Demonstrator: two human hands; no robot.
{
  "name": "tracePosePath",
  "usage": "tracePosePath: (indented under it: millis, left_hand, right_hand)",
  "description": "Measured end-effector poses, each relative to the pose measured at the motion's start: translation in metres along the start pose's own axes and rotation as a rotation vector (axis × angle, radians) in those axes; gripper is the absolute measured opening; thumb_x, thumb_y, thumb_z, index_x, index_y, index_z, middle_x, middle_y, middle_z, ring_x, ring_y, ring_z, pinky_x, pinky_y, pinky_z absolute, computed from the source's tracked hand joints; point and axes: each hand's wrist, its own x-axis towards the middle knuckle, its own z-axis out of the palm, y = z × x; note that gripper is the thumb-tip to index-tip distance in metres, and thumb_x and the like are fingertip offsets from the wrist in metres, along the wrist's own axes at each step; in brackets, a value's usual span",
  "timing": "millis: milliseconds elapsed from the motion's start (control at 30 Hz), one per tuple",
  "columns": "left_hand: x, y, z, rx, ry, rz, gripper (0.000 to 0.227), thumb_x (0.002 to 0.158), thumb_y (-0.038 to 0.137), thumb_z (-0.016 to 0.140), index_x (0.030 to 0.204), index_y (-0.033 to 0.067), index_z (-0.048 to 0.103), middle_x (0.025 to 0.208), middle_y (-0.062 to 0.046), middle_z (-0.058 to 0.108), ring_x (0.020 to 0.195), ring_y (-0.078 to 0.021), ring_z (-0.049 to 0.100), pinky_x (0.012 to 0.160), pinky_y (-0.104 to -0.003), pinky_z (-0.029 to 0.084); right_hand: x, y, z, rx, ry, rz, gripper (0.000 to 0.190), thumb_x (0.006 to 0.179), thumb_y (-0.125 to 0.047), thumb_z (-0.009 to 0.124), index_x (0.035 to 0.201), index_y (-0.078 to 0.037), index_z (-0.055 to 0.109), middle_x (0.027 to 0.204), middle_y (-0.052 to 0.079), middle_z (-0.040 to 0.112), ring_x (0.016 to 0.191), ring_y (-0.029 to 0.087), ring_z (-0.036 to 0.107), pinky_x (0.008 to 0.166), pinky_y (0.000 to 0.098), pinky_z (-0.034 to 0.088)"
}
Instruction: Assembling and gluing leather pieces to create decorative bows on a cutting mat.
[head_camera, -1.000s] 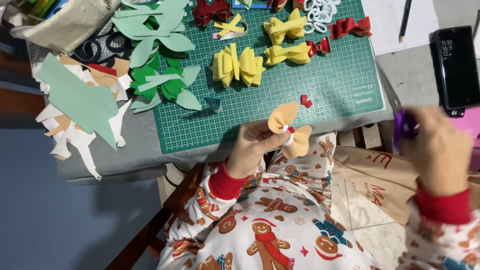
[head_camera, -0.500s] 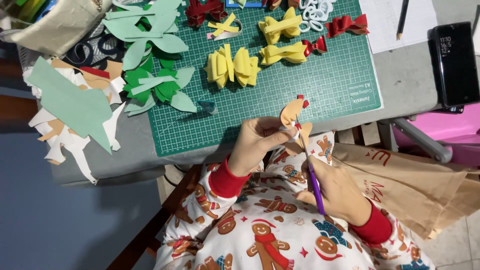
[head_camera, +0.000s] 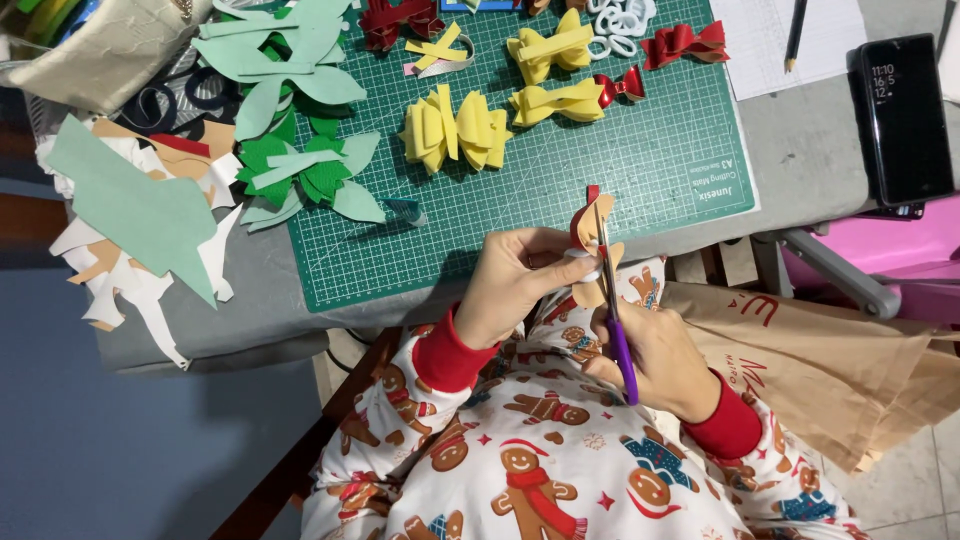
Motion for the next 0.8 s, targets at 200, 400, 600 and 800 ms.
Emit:
tracePosePath:
  millis: [200,400,600,800]
  left_hand:
    - [0.0,0.005,0.003,0.025,-0.003,-0.009,0.021,0.094,0.011,0.078,0.107,-0.0052,0.077,0.101,-0.009,0.078,0.089,-0.0096,0.071,0.081,-0.025,0.06]
    - [0.001,0.007,0.003,0.008,-0.016,-0.017,0.023,0.095,0.012,0.077,0.109,-0.0052,0.076,0.101,-0.009,0.078,0.089,-0.0093,0.071,0.08,-0.025,0.06]
    - [0.004,0.003,0.003,-0.056,-0.019,-0.029,0.023,0.094,0.011,0.077,0.109,-0.006,0.075,0.102,-0.009,0.078,0.09,-0.01,0.071,0.081,-0.026,0.06]
    - [0.008,0.003,0.001,-0.041,-0.012,-0.046,0.023,0.094,0.012,0.078,0.108,-0.0071,0.076,0.101,-0.01,0.078,0.09,-0.0105,0.071,0.081,-0.026,0.06]
  right_hand:
    - [0.0,0.0,0.001,-0.025,0.022,-0.004,0.047,0.08,-0.053,0.073,0.084,-0.008,0.058,0.061,0.006,0.058,0.046,0.028,0.059,0.049,0.0403,0.047]
    - [0.0,-0.001,0.003,0.01,0.056,-0.028,0.045,0.083,-0.051,0.073,0.08,-0.009,0.057,0.056,0.005,0.055,0.042,0.023,0.057,0.046,0.0367,0.046]
    - [0.001,0.002,0.004,0.016,0.076,-0.041,0.045,0.084,-0.051,0.072,0.078,-0.01,0.056,0.053,0.004,0.053,0.04,0.021,0.055,0.044,0.0351,0.045]
    - [0.0,0.014,0.006,0.005,0.074,-0.032,0.046,0.085,-0.05,0.074,0.074,-0.009,0.056,0.051,0.005,0.052,0.041,0.022,0.054,0.044,0.0354,0.044]
